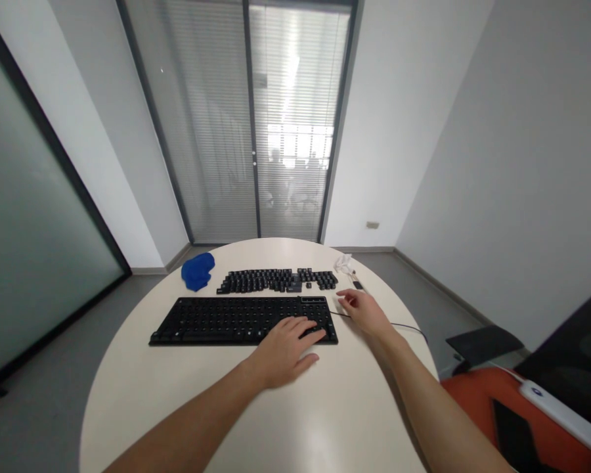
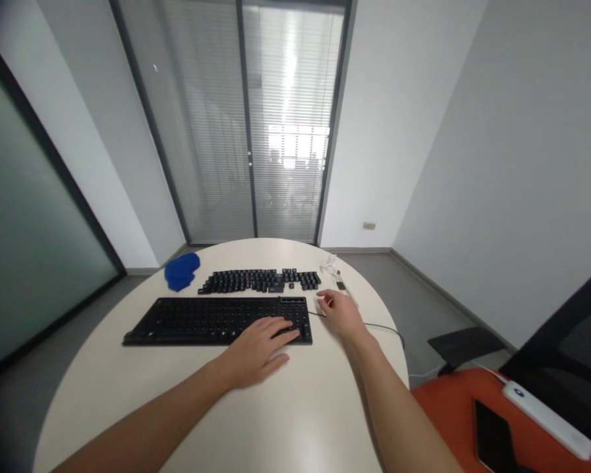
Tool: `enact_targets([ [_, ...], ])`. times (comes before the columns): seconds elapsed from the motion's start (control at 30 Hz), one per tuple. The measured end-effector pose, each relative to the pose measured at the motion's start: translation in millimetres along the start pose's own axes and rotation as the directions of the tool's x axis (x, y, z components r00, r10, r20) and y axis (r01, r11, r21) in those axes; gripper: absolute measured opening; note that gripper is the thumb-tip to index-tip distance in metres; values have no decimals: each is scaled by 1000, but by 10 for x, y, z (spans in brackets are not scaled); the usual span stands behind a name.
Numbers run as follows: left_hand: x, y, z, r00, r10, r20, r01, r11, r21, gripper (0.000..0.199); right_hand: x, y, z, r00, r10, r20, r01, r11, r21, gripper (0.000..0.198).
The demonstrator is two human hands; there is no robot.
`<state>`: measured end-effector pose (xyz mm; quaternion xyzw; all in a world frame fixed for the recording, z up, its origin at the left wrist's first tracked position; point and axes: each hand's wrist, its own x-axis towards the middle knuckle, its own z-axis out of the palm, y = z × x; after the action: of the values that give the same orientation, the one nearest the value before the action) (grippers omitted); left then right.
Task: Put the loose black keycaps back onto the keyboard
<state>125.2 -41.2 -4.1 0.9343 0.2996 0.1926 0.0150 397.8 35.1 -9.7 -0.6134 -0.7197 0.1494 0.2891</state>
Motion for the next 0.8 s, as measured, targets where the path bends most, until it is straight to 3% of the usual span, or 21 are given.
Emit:
enact_targets([
  [0.17,-23,-32,4,1000,2,7,-1,1000,-9,46,248,-15,33,998,67,1,-64,961,-269,37],
  [0.43,-42,-63,-18,999,-21,-35,20,1000,-7,44,332,-61,200,990,78,-115,-111,941,-320,30],
  [0.63,-35,-80,-13,999,-32,-23,32,999,-1,43,191,-56,94,992,75,-102,-95,973,-209,24],
  [0.73,-39,-95,0,999,-24,-34,24,1000,-13,43,94,-124,-10,998,25,-57,-25,1000,-1,32],
  [0.8,-43,-106,7,998,-29,-47,28,999,-19,41,32,-215,-73,997,-60,57,49,982,185,36],
])
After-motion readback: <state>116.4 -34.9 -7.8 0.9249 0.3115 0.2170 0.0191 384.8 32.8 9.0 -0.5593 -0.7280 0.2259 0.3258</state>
